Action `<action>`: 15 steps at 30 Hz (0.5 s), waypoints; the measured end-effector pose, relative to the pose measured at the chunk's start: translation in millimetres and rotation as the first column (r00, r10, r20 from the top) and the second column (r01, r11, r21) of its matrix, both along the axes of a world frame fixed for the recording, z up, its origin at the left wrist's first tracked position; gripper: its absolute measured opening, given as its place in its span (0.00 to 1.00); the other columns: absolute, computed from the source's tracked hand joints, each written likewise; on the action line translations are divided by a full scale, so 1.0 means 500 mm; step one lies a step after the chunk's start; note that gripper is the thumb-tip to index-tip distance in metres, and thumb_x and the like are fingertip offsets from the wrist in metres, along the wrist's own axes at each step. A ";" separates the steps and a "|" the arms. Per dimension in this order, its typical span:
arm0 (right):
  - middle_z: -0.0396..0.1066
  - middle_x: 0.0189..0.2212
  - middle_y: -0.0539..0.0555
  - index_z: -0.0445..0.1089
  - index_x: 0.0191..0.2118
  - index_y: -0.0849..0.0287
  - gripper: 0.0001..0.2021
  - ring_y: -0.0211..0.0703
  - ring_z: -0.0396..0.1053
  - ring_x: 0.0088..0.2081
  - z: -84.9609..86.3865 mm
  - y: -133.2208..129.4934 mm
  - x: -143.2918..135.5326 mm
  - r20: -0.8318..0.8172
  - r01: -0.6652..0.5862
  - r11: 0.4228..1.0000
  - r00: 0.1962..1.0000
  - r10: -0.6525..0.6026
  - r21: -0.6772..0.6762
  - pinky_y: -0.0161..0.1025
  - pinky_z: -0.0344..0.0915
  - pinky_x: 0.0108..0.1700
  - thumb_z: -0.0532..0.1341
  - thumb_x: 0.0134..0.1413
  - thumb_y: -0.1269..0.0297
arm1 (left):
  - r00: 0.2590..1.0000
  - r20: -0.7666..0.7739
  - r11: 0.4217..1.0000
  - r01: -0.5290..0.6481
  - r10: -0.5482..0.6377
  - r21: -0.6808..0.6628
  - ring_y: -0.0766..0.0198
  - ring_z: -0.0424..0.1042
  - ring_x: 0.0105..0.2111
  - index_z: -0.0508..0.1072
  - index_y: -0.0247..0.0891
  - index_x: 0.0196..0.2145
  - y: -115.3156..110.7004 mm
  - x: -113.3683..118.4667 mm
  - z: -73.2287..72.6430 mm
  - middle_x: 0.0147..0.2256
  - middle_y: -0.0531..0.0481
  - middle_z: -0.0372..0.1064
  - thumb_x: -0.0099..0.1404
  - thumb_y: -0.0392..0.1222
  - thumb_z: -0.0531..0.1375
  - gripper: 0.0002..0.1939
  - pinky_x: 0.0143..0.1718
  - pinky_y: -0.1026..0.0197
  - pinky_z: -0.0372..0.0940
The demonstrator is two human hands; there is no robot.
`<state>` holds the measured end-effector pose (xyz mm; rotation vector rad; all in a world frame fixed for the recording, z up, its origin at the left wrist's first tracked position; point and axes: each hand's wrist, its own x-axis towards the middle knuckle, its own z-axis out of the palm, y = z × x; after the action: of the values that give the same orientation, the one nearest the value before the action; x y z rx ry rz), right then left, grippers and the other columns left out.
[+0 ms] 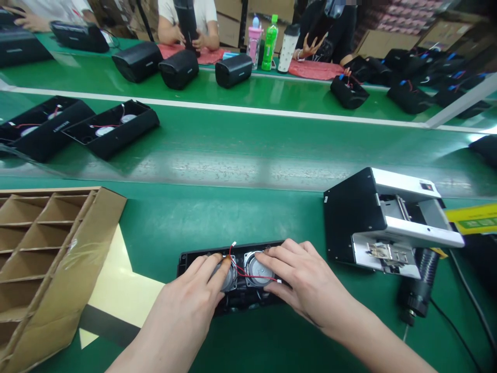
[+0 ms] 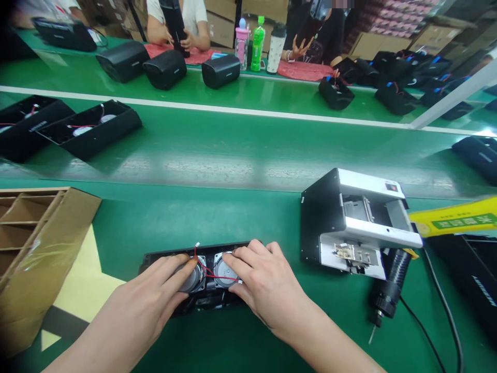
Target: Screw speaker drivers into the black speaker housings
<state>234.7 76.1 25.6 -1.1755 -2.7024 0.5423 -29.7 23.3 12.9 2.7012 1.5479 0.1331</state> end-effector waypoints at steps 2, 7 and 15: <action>0.78 0.53 0.53 0.70 0.62 0.53 0.25 0.51 0.68 0.46 -0.001 -0.004 -0.003 0.018 0.023 0.999 1.000 -0.023 0.030 0.47 0.54 0.41 0.72 0.62 0.64 | 1.000 -0.005 1.000 0.001 -0.001 -0.005 0.48 0.79 0.49 0.74 0.30 0.60 -0.002 -0.001 -0.004 0.54 0.36 0.77 0.70 0.27 0.52 0.24 0.42 0.50 0.82; 0.80 0.51 0.54 0.72 0.60 0.53 0.24 0.52 0.70 0.44 -0.001 -0.008 -0.016 0.033 0.043 0.996 0.998 -0.046 0.082 0.49 0.56 0.40 0.73 0.60 0.63 | 1.000 0.009 1.000 -0.003 0.003 0.015 0.48 0.79 0.52 0.70 0.32 0.64 -0.005 -0.007 -0.027 0.57 0.37 0.77 0.74 0.31 0.50 0.24 0.47 0.49 0.81; 0.76 0.60 0.52 0.69 0.64 0.42 0.19 0.55 0.74 0.59 0.074 -0.063 0.144 -0.325 0.395 0.918 0.873 -0.363 0.036 0.55 0.70 0.59 0.60 0.71 0.52 | 0.995 0.096 0.975 0.006 -0.027 0.220 0.48 0.81 0.52 0.61 0.40 0.71 -0.040 -0.059 0.008 0.58 0.41 0.77 0.78 0.45 0.53 0.27 0.49 0.50 0.79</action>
<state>306.4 44.4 62.8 -1.4091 -2.1330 0.4760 -59.3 3.1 17.0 2.8195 1.5681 0.4567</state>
